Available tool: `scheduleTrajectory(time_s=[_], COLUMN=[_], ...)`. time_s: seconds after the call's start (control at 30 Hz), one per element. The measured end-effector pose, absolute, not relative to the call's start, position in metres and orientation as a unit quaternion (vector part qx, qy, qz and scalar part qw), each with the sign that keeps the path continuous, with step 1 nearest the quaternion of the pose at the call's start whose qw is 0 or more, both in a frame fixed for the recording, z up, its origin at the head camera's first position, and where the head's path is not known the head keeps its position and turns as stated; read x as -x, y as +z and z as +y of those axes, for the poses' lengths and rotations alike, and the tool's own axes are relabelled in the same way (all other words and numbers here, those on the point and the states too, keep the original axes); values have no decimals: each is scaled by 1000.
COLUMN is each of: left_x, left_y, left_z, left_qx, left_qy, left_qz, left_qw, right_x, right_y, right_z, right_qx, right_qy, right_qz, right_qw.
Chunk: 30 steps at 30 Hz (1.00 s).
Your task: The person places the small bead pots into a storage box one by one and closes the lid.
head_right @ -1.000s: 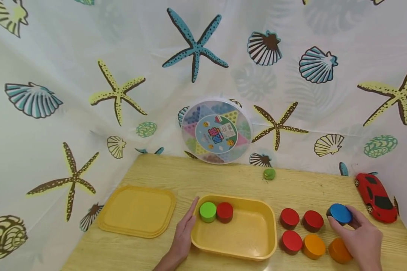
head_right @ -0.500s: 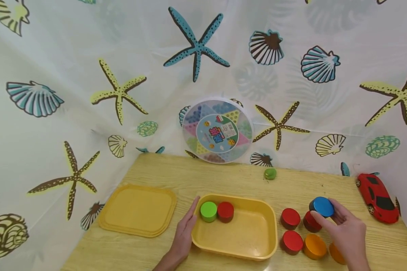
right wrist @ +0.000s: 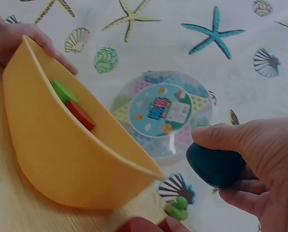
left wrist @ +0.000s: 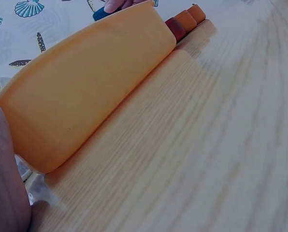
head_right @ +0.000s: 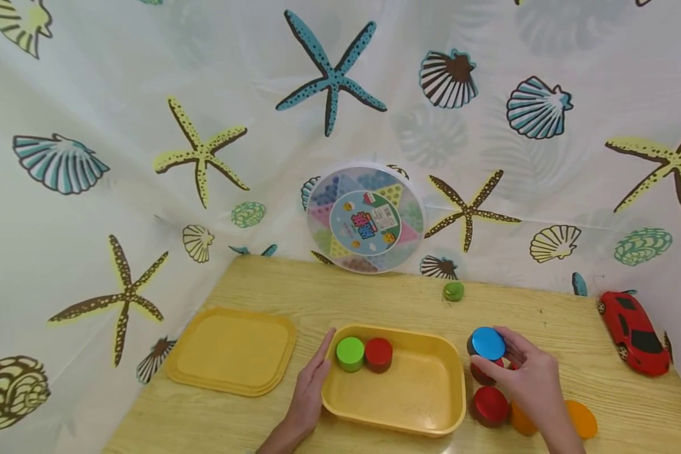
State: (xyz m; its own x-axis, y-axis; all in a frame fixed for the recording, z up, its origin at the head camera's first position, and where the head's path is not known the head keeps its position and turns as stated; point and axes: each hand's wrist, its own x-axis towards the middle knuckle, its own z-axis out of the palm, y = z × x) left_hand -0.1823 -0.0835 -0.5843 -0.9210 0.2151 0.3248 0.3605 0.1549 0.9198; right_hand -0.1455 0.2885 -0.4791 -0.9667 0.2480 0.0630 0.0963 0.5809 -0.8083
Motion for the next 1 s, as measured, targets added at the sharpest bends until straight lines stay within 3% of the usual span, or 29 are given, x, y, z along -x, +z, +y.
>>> scheduleTrajectory(time_s=[0.43,0.8,1.0], left_x=[182,181,181], left_y=[-582,-584,-584], left_z=[-82,-83,-82], left_qx=[195,186,191], left_qy=[-623,-625,-624], left_qz=[-755,-756,-756], left_qw=[61,58,61], right_x=[162,175,176], right_y=[-491,-509,-512], right_z=[239,206,193], right_qx=[-42,-79,-79], right_qy=[481,465,404], right_qz=[-873,-882,-911], right_qw=[69,-16,-29])
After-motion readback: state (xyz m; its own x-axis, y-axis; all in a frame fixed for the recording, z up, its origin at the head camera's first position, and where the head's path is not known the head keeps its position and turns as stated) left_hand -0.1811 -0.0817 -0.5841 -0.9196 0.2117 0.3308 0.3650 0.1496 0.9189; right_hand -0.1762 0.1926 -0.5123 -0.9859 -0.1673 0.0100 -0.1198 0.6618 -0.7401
